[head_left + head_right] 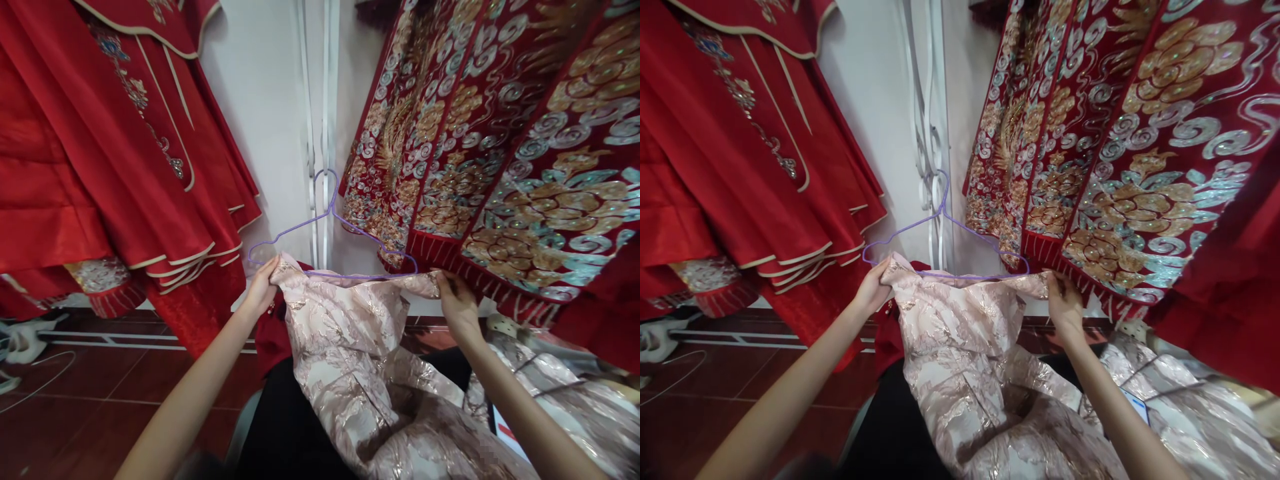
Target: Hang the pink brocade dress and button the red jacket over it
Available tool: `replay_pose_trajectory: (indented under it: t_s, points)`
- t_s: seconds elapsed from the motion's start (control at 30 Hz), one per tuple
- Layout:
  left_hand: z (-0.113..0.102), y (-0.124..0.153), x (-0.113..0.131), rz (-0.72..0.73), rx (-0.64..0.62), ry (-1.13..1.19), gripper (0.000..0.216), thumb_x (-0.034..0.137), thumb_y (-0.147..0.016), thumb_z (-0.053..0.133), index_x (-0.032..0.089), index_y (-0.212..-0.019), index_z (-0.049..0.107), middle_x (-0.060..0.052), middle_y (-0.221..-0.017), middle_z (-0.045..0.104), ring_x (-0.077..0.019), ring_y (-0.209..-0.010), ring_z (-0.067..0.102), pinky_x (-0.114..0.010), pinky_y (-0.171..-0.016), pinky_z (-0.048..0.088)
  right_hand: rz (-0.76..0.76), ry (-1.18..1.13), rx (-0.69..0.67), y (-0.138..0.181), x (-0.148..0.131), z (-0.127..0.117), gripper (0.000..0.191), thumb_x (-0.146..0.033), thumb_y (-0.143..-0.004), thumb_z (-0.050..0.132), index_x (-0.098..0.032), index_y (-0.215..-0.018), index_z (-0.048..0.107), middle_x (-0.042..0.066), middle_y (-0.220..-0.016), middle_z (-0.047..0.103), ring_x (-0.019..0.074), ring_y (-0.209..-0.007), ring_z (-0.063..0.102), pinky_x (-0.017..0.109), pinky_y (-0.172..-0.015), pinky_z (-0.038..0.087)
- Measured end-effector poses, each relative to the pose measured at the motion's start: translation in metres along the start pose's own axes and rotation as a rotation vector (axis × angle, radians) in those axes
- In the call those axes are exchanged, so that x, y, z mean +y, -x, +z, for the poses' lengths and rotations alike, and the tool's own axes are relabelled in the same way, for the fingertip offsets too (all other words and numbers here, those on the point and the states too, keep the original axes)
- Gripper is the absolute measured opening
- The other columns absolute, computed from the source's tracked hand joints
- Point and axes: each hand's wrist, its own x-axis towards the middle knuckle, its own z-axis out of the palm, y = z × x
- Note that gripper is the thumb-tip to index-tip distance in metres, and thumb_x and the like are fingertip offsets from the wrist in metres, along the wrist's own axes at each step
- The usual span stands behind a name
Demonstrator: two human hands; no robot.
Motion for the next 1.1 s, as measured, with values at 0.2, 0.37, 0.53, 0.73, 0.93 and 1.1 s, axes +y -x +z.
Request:
replay_pose_trajectory:
  t_s: [0.2,0.37,0.53,0.73,0.93,1.1]
  points:
    - [-0.002,0.0,-0.001,-0.004,-0.021,-0.002,0.02,0.03,-0.073,0.073,0.015,-0.085,0.067,0.0,-0.079,0.067,-0.0112,-0.071,0.06,-0.023,-0.072,0.043,-0.017,-0.13,0.028,0.001,0.008,0.004,0.048,-0.063,-0.072,0.054,-0.02,-0.092,0.063,0.009,-0.092,0.069,0.0239,-0.083,0.062,0.04,-0.082,0.047]
    - [-0.002,-0.001,-0.001,-0.013,-0.023,0.005,0.02,0.03,-0.075,0.072,0.015,-0.087,0.067,0.0,-0.081,0.067,-0.0115,-0.074,0.06,-0.023,-0.073,0.044,-0.019,-0.098,0.04,-0.002,0.012,0.006,0.05,-0.067,-0.069,0.055,-0.02,-0.083,0.064,0.008,-0.077,0.068,0.0227,-0.071,0.061,0.038,-0.07,0.048]
    - [-0.001,0.0,0.0,-0.018,-0.026,0.019,0.018,0.029,-0.075,0.071,0.016,-0.088,0.067,0.0,-0.082,0.067,-0.0117,-0.074,0.061,-0.023,-0.074,0.044,-0.034,-0.138,0.022,0.0,0.011,0.005,0.047,-0.063,-0.072,0.055,-0.021,-0.091,0.064,0.009,-0.09,0.07,0.0239,-0.081,0.063,0.04,-0.078,0.049]
    - [0.0,0.002,0.0,-0.04,-0.019,0.016,0.018,0.029,-0.075,0.071,0.015,-0.087,0.067,0.0,-0.081,0.068,-0.0115,-0.073,0.061,-0.023,-0.073,0.045,-0.007,-0.204,0.001,-0.01,0.006,0.011,0.046,-0.062,-0.073,0.057,-0.022,-0.093,0.066,0.011,-0.099,0.07,0.0282,-0.093,0.065,0.046,-0.085,0.05]
    - [0.005,0.004,-0.004,-0.059,-0.008,-0.008,0.018,0.029,-0.075,0.07,0.015,-0.087,0.067,-0.001,-0.081,0.069,-0.0135,-0.074,0.063,-0.025,-0.076,0.046,-0.123,-0.127,-0.139,-0.014,-0.03,0.018,0.039,-0.056,-0.085,0.051,-0.028,-0.105,0.069,0.006,-0.107,0.07,0.0289,-0.106,0.063,0.044,-0.09,0.049]
    - [0.005,0.002,-0.013,-0.089,-0.004,-0.003,0.018,0.029,-0.075,0.07,0.016,-0.086,0.066,-0.001,-0.079,0.069,-0.0143,-0.073,0.064,-0.026,-0.075,0.047,-0.507,-0.135,-0.217,-0.007,-0.08,0.035,0.03,-0.042,-0.09,0.049,-0.025,-0.106,0.068,0.005,-0.107,0.069,0.0238,-0.102,0.063,0.041,-0.092,0.048]
